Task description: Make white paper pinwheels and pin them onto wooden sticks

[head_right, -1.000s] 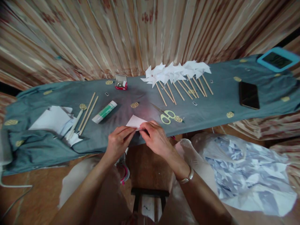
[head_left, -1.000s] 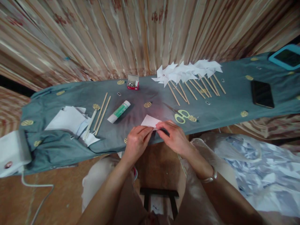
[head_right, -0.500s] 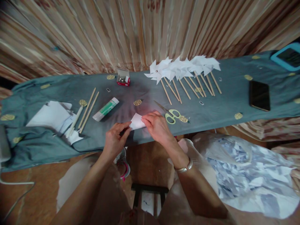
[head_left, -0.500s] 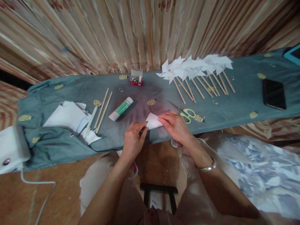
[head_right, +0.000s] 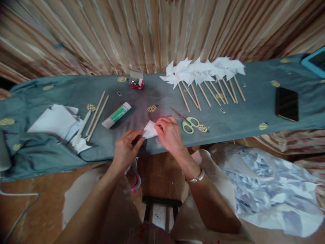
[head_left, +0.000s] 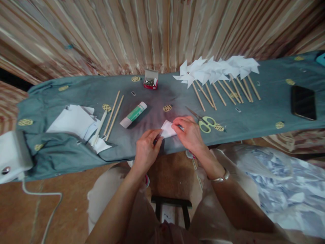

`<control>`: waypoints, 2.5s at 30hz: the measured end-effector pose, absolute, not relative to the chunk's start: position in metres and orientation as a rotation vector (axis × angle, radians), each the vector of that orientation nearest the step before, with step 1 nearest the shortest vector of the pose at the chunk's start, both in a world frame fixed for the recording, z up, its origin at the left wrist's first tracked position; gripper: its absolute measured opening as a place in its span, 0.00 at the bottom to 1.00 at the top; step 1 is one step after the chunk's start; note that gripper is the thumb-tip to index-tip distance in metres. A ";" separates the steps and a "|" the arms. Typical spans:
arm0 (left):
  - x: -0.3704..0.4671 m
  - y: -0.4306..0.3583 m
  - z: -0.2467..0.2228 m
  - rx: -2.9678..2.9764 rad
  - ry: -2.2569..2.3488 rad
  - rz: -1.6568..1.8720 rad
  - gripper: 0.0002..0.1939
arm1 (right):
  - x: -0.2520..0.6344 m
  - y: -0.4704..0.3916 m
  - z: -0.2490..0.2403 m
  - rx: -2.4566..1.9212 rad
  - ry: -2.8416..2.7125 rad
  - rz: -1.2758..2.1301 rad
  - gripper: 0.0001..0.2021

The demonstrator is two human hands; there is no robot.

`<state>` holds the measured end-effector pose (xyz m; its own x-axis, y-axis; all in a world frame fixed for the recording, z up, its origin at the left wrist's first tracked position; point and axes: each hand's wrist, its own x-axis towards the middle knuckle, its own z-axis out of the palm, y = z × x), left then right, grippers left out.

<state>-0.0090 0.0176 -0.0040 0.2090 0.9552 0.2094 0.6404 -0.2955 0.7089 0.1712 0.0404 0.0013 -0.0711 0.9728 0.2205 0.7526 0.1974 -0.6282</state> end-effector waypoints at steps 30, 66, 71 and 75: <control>-0.008 0.018 -0.002 2.265 1.500 0.855 0.11 | 0.158 0.042 -0.016 -1.720 -1.675 0.373 0.07; 0.009 -0.004 -0.021 2.718 1.280 0.455 0.31 | 0.162 0.019 -0.019 -1.753 -1.780 0.274 0.18; -0.005 -0.011 -0.018 2.714 1.303 0.417 0.31 | 0.177 0.012 -0.023 -1.777 -1.729 0.245 0.18; -0.022 -0.017 -0.016 2.718 1.364 0.400 0.30 | 0.186 0.010 -0.024 -1.768 -1.720 0.220 0.17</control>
